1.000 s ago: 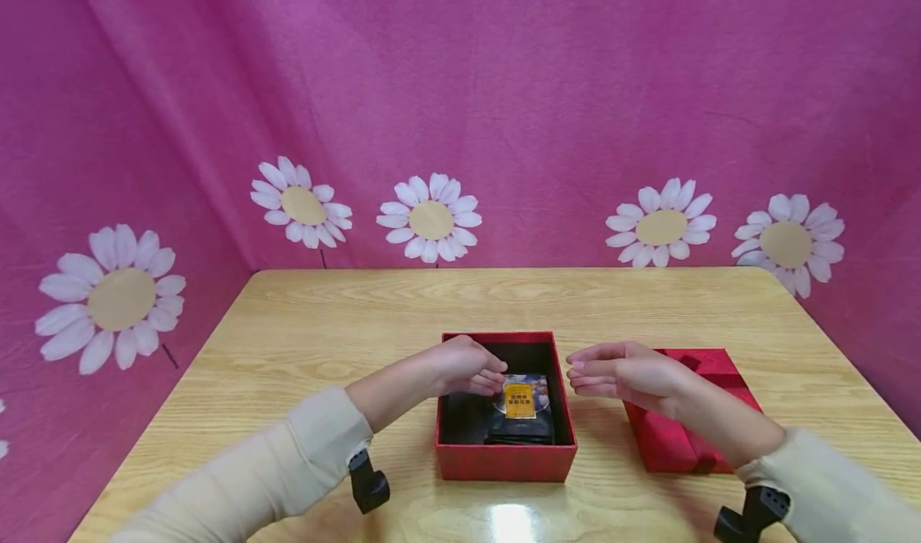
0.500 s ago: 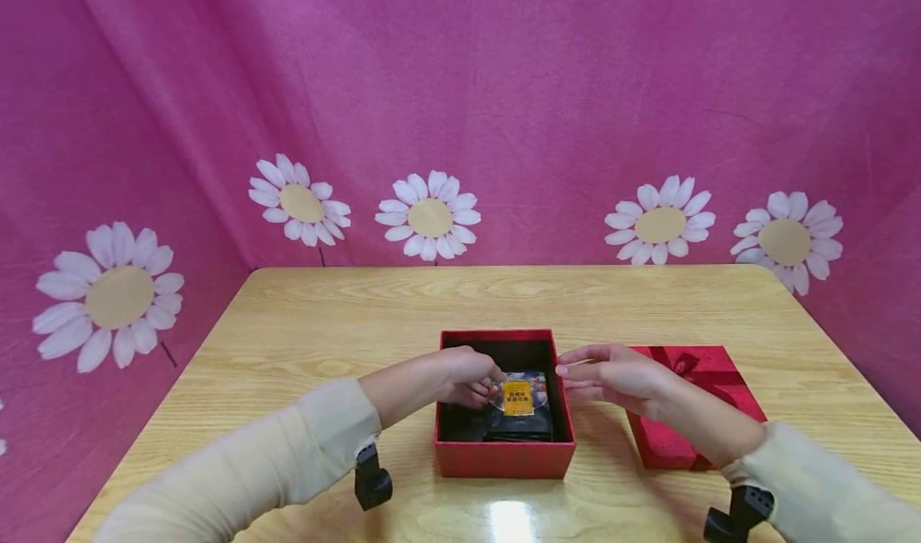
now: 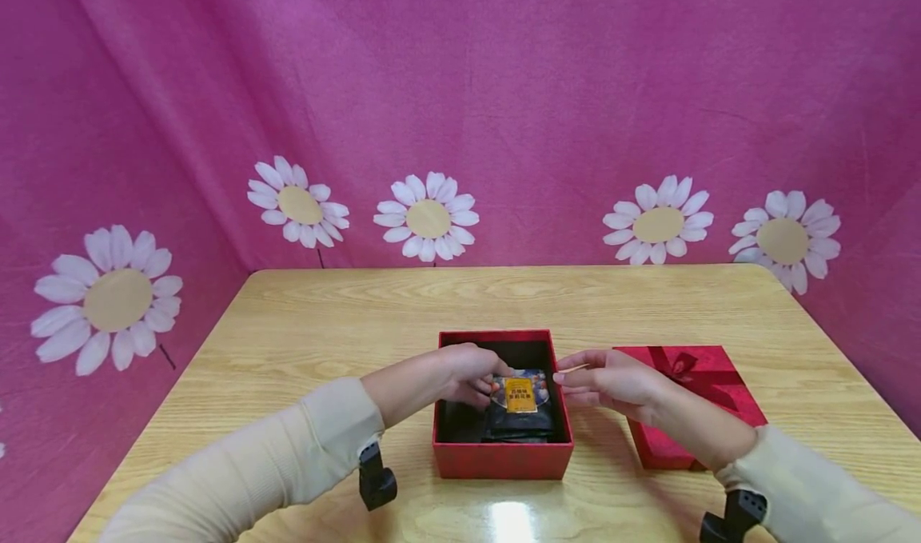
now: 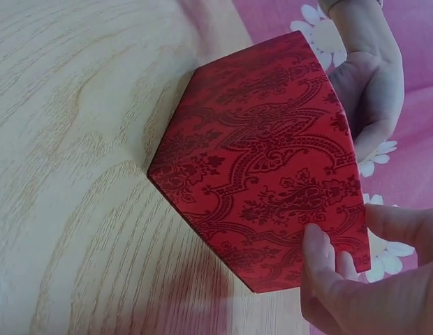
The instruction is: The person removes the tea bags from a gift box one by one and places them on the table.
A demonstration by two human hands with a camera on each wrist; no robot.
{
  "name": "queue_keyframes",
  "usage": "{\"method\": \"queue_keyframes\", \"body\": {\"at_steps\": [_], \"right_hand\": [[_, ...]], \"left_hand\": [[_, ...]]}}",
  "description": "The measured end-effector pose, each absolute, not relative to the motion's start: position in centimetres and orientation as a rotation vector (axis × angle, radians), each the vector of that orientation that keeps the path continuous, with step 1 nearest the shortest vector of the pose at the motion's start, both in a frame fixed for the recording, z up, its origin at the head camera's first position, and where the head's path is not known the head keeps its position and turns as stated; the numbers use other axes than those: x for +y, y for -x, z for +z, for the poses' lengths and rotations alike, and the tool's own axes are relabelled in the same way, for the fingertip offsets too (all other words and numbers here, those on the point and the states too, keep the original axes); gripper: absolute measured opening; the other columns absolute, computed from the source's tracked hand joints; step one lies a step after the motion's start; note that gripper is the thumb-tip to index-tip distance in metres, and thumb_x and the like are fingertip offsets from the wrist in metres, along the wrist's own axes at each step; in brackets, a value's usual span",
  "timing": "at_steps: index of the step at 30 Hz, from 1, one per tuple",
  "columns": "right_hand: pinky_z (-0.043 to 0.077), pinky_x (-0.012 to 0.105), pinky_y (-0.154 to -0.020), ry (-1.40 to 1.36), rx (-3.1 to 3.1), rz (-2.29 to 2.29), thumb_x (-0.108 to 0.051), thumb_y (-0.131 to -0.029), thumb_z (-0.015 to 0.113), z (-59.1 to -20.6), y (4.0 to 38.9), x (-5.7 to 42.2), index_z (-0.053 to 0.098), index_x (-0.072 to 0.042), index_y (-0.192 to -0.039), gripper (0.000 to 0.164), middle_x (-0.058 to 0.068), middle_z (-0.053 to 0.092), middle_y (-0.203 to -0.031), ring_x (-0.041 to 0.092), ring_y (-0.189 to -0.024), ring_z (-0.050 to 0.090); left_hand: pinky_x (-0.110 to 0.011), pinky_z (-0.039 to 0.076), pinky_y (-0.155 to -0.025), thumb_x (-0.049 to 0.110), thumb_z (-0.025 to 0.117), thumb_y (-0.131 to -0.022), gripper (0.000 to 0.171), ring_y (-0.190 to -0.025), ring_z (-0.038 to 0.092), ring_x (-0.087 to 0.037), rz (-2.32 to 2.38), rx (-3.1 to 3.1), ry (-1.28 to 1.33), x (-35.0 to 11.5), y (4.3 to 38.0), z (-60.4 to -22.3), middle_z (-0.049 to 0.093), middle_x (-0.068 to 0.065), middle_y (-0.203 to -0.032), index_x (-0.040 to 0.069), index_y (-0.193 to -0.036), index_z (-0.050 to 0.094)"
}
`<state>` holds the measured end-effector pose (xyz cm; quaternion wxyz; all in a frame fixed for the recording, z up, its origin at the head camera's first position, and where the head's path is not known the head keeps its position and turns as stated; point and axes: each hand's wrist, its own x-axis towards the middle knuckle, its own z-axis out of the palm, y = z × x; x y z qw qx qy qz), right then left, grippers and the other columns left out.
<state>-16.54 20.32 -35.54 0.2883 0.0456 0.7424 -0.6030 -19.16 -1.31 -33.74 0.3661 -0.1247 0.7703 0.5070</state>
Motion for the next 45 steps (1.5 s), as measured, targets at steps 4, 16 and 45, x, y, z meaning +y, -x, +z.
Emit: {"method": "queue_keyframes", "body": {"at_steps": [4,16,45], "right_hand": [[0.056,0.033,-0.093,-0.108,1.972,-1.623,-0.021,-0.090,0.066,-35.6,16.6,20.4,0.045,0.006,-0.131,0.053,0.009,0.066,-0.113,0.011,-0.090,0.067],[0.057,0.030,-0.091,-0.098,2.007,-1.621,-0.023,-0.090,0.065,-35.8,16.4,20.3,0.048,0.005,-0.129,0.051,0.010,0.064,-0.116,0.012,-0.092,0.065],[0.056,0.032,-0.093,-0.092,1.995,-1.635,-0.022,-0.090,0.066,-35.7,16.5,20.3,0.051,0.004,-0.126,0.047,0.005,0.065,-0.109,0.013,-0.091,0.065]], "left_hand": [[-0.037,0.053,-0.099,0.019,0.062,-0.092,0.034,-0.098,0.060,-0.021,1.308,1.982,0.304,-1.3,19.2,-33.6,0.059,-0.017,-0.111,-0.001,-0.119,0.058],[-0.032,0.056,-0.093,0.008,0.057,-0.093,0.032,-0.076,0.060,-0.016,1.509,1.925,0.363,-0.2,19.3,-34.4,0.062,-0.023,-0.118,-0.005,-0.122,0.055],[-0.043,0.054,-0.096,0.003,0.061,-0.091,0.044,-0.104,0.061,-0.030,1.448,1.925,0.369,0.8,20.4,-33.5,0.058,-0.023,-0.121,-0.004,-0.132,0.047]]}}
